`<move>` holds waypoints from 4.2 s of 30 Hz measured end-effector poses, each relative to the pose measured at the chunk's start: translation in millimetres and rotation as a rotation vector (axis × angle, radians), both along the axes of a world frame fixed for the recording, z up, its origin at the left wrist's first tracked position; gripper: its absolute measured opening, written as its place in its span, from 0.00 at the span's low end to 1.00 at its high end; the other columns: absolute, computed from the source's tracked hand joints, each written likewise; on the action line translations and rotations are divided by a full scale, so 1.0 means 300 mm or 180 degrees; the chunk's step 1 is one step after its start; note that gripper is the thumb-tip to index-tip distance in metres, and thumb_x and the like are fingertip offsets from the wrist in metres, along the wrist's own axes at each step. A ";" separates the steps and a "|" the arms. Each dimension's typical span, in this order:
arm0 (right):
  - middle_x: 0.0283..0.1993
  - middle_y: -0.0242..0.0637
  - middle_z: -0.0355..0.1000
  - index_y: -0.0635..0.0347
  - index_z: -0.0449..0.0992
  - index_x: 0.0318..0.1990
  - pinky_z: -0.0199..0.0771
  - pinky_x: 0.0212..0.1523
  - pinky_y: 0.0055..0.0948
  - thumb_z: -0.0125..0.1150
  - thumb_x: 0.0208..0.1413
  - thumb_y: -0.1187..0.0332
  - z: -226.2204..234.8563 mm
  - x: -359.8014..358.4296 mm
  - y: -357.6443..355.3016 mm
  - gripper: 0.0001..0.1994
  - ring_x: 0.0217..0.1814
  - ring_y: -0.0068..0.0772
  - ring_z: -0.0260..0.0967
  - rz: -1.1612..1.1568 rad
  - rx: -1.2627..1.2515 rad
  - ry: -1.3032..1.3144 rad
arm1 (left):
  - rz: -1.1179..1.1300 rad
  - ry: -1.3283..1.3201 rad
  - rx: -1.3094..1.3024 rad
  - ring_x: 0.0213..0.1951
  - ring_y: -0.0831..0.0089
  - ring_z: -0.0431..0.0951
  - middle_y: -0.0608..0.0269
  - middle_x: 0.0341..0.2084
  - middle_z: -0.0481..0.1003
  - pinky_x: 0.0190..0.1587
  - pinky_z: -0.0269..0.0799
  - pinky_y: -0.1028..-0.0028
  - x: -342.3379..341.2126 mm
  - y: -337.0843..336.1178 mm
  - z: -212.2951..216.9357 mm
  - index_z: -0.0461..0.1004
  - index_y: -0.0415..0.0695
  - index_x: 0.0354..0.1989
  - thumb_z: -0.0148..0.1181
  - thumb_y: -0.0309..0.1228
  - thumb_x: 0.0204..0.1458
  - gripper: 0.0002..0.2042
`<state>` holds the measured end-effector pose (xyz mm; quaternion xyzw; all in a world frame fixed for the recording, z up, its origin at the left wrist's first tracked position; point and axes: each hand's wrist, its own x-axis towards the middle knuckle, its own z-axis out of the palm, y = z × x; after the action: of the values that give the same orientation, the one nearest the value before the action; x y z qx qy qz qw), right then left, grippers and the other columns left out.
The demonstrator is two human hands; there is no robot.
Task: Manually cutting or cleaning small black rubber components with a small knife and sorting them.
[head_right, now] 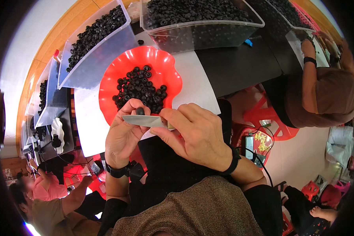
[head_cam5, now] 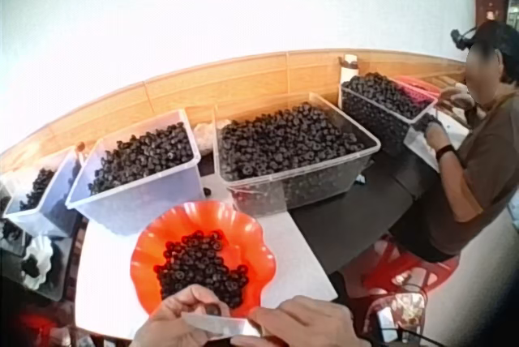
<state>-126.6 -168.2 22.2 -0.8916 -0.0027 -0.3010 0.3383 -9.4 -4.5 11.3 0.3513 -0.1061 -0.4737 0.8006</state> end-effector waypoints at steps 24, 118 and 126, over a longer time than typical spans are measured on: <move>0.24 0.36 0.72 0.62 0.78 0.33 0.69 0.25 0.30 0.69 0.49 0.64 -0.066 0.064 -0.096 0.11 0.26 0.38 0.72 -0.0702 0.0188 -0.0050 | 0.0081 -0.0293 -0.0090 0.31 0.75 0.69 0.57 0.33 0.73 0.38 0.65 0.78 -0.003 0.037 0.018 0.69 0.39 0.39 0.57 0.26 0.57 0.06; 0.24 0.30 0.70 0.60 0.75 0.39 0.68 0.24 0.28 0.70 0.47 0.65 -0.007 0.006 -0.003 0.14 0.23 0.30 0.69 0.0020 0.0284 -0.0065 | 0.0112 -0.0143 -0.0014 0.44 0.72 0.75 0.59 0.40 0.76 0.48 0.69 0.71 0.022 -0.002 -0.021 0.70 0.44 0.39 0.58 0.23 0.56 0.06; 0.23 0.34 0.69 0.60 0.77 0.38 0.67 0.23 0.30 0.70 0.47 0.64 -0.013 0.016 -0.009 0.14 0.23 0.34 0.68 0.0035 0.0227 0.0011 | 0.0273 -0.0306 -0.0037 0.38 0.73 0.72 0.55 0.39 0.75 0.46 0.69 0.72 0.015 -0.006 -0.010 0.70 0.43 0.38 0.57 0.21 0.56 0.05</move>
<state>-121.9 -170.9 18.5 -0.8795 0.0036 -0.2975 0.3715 -4.8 -6.2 8.3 0.3732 -0.1319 -0.4209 0.8162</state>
